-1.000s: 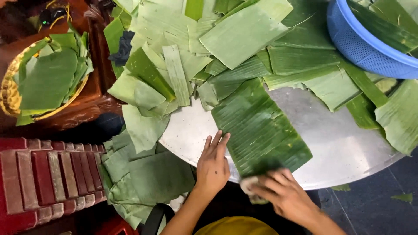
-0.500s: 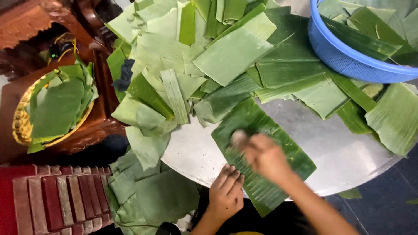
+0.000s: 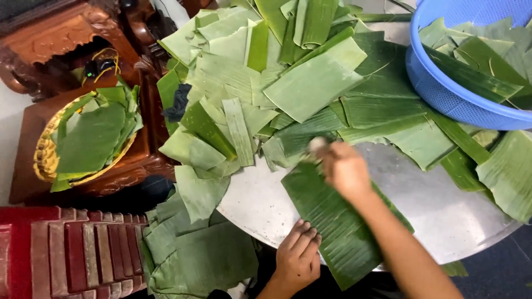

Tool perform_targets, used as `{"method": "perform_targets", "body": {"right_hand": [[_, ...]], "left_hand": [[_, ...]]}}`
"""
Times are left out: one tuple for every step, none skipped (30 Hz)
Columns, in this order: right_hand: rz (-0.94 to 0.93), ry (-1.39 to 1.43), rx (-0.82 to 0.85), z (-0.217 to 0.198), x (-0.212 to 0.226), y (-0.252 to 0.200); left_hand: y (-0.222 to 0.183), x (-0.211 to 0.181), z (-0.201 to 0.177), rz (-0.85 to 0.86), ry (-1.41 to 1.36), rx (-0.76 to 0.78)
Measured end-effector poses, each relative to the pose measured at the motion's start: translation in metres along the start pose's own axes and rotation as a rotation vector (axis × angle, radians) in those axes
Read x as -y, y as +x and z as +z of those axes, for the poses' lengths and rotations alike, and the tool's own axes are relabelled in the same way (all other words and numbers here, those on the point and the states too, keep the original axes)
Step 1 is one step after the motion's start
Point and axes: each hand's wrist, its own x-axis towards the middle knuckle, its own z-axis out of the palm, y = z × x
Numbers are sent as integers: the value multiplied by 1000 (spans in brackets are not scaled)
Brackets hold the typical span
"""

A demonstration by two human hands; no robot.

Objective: Cleaning banana leaves by wiping each one with a cloth and stacking them in a basin or on the table.

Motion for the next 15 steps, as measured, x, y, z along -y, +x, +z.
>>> {"method": "perform_targets", "body": {"right_hand": [[-554,-675,-190,-20,-13,19],[-1111,-1346,-382,-40,-26,39],[-1120,-1348,-389,-45,-22,31],[-1172,-1306,-492,-50,-18,23],[-1222,-1268,-604,-61,-11,14],[-1230,-1278,-621,-69,-14,8],[-1187,-1231,-681,-83,-15,0],[-1144,-1182,-740,-97,-17,-7],[-1144,-1199,-764,-116,-16,-11],[-869,-1303,-683,-135,-15,-14],[-589,-1372,-588,-148,-17,-17],[-587,-1378,-600,-166,-7,-22],[-720,-1340,-595,-178,2,-25],[-852,-1298,-589,-190,10,-28],[-860,-1298,-584,-204,21,-26]], "left_hand": [[2,0,-2,-9,-28,33],[3,0,-4,-18,-56,66],[7,-2,-11,-10,-57,58],[10,-5,-18,-22,-69,107],[16,-7,-20,-28,-90,152],[5,-1,-19,-15,-99,140],[-5,3,-12,51,-111,171],[-14,8,-5,117,-122,200],[-14,3,-4,132,-143,190],[-14,-1,-3,111,-178,342],[-17,-4,-8,83,-200,499],[-20,-3,3,92,-210,495],[-25,-2,11,96,-222,376],[-31,0,17,100,-234,258],[-20,-4,13,98,-229,252]]}}
